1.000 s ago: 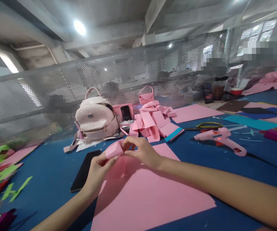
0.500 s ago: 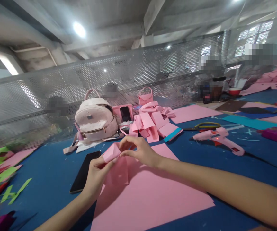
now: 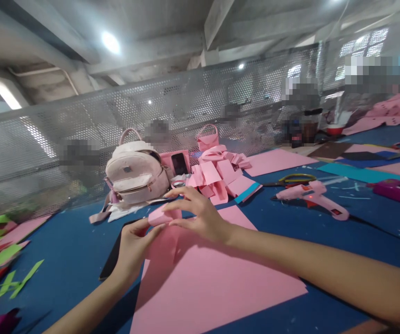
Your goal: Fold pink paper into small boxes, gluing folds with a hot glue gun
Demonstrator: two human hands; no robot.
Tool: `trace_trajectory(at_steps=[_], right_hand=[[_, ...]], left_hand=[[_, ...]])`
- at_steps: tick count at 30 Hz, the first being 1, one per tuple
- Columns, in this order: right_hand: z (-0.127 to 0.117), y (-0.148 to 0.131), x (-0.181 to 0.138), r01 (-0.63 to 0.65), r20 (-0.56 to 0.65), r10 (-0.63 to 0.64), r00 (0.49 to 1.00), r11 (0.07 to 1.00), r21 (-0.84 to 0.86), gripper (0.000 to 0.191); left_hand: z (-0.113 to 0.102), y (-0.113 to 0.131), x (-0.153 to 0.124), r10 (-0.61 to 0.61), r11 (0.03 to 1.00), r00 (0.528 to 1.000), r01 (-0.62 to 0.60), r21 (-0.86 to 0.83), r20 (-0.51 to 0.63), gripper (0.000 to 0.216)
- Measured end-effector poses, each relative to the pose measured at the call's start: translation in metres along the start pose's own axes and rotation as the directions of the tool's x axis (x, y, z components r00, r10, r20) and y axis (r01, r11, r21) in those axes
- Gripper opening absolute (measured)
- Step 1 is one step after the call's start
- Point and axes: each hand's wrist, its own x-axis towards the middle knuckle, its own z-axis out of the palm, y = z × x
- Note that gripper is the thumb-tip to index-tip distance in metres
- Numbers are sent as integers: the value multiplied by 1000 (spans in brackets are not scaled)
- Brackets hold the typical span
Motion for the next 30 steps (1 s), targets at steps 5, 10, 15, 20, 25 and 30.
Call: trace_trajectory(at_steps=[5,10,15,20,25,30], right_hand=[[2,8,-2,57,32,-56,998,998,-19,22],[4,18,-6,28,39,-26,999,999,-38,22],[4,27,-10,-46,22,46,999,999,-16,20],[4,31,-9,-120,8,120,993,992,37,19],[8,29,-10,-223,-27,229,973,965,137,18],[14,25,-12,-287,-100,317,943,928,237,15]], left_hand=[[1,-2,-1,-59,998,998,59,-20,1,21],[3,-10,-1,-65,998,997,65,-6,-51,15],[6,-13,-2,-66,997,996,67,25,-63,12],[3,-9,-3,-41,992,997,48,115,-67,12],[0,-10,-2,63,990,993,-49,129,-102,9],[-1,-13,-1,75,992,991,-63,107,-114,7]])
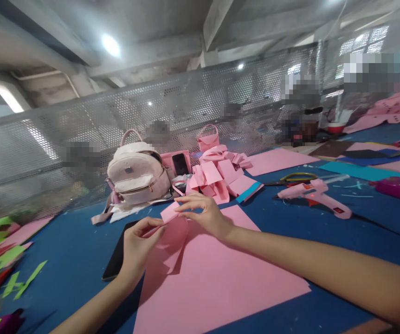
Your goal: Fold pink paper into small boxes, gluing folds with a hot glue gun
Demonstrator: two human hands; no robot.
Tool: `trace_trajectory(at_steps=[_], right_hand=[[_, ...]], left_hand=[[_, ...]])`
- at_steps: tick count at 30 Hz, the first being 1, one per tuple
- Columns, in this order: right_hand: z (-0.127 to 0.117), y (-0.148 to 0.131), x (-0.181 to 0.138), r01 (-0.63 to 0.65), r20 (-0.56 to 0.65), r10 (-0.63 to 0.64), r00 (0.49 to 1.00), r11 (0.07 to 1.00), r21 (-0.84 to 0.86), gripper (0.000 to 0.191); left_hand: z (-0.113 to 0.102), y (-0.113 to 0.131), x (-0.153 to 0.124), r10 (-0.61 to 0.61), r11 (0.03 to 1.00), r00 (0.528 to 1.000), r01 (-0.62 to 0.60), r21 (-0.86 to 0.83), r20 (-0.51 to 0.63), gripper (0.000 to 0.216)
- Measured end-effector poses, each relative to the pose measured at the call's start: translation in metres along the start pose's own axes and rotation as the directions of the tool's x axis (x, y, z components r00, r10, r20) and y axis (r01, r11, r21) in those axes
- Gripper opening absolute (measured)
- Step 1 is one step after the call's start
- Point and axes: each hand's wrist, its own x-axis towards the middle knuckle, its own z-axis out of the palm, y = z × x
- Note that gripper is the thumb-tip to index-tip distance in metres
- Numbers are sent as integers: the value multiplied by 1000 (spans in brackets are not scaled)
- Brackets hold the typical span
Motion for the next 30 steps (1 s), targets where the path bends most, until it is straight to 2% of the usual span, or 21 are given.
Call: trace_trajectory(at_steps=[5,12,18,25,30], right_hand=[[-3,-5,4,-118,79,109,991,985,125,19],[-6,-10,11,-156,131,147,980,986,64,6],[-6,-20,7,-103,110,98,989,994,37,10],[-5,-12,4,74,77,-68,995,995,-71,9],[-1,-14,1,128,85,-118,989,985,-116,10]], left_hand=[[-2,0,2,6,1000,1000,-6,-2,14,6],[-2,-3,1,60,998,998,-60,31,12,5],[-1,-3,-1,75,995,997,-76,59,11,4],[3,-3,-4,56,998,998,-56,42,-1,6],[3,-4,-5,14,1000,1000,-14,1,-19,6]])
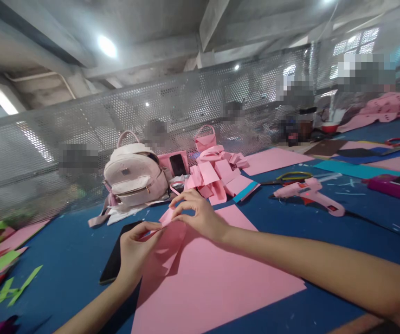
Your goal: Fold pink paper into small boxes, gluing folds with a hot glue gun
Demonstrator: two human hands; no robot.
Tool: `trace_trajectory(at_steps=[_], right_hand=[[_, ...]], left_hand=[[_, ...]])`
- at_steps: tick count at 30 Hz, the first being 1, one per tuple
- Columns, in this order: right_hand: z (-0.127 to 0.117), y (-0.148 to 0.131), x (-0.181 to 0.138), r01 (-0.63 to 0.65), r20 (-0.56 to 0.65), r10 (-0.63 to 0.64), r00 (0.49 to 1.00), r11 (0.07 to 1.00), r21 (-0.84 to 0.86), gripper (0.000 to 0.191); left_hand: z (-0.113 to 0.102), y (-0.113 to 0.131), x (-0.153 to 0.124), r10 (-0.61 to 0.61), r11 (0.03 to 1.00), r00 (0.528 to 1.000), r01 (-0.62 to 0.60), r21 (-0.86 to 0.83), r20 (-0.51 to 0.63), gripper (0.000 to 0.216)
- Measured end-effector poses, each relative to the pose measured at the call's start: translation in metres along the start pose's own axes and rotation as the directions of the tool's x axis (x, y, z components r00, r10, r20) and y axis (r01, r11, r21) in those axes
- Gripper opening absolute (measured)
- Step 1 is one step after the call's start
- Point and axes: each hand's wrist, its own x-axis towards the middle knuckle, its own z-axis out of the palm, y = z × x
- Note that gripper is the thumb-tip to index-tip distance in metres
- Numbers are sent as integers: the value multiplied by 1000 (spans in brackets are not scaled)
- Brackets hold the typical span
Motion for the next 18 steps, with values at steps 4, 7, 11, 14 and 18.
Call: trace_trajectory(at_steps=[4,7,11,14,18], right_hand=[[2,-2,-1,12,-6,-12,1000,999,-35,10],[4,-1,-2,45,-20,-46,999,997,-55,6],[8,-5,-2,33,-38,-36,999,997,-66,7],[9,-10,-3,35,-28,-38,999,995,-88,10],[7,-13,-4,63,-15,-65,998,992,-113,8]], left_hand=[[0,-1,1,-7,1000,1000,7,-8,-11,5],[-1,-3,1,7,1000,1000,-7,12,-9,3],[-1,-3,0,38,999,999,-38,38,7,3],[-1,-2,0,50,998,999,-51,39,17,3],[0,1,-1,71,997,997,-72,33,20,6]])
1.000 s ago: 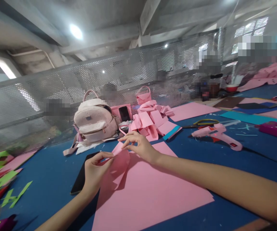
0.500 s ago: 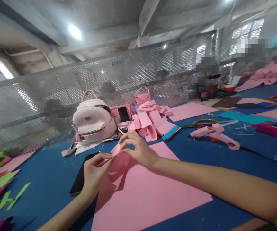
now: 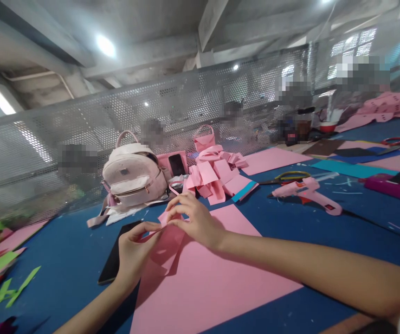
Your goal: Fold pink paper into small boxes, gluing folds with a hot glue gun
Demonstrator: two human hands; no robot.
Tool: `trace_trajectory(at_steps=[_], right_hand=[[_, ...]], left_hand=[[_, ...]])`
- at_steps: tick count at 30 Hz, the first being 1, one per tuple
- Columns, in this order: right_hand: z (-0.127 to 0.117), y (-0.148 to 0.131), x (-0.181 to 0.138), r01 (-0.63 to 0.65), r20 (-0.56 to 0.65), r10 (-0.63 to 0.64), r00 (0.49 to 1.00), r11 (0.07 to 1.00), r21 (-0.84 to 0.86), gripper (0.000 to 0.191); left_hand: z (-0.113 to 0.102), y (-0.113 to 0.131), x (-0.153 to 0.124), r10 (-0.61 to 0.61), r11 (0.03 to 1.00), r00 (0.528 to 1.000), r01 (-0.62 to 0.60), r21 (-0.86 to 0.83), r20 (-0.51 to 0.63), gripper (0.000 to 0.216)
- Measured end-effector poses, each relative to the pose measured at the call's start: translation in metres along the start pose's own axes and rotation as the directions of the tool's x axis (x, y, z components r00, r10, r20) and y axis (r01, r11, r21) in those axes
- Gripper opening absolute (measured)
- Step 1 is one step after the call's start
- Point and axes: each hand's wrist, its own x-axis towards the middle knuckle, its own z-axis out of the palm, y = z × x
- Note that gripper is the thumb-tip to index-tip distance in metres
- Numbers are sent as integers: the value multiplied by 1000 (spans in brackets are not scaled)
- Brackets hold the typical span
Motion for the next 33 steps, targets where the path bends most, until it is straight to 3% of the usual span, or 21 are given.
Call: trace_trajectory(at_steps=[7,15,19,23,27,33], right_hand=[[4,-3,0,71,13,-70,997,997,-43,7],[8,-2,-2,67,4,-67,998,997,-44,8],[4,6,-4,21,7,-21,1000,999,31,3],[1,14,-6,-95,-27,102,994,980,177,14],[2,21,-6,-218,-30,240,970,921,324,12],[5,27,-6,-220,-49,256,966,901,375,13]], left_hand=[[-2,-1,-1,22,999,1000,-23,24,20,4],[0,-1,-3,-63,998,998,64,-14,21,3],[1,-1,-4,-97,995,995,97,-29,15,5],[2,-3,-3,-64,996,998,64,-62,9,6],[3,-8,-1,-8,990,996,21,-136,92,8],[3,-2,0,3,989,974,31,-145,228,18]])
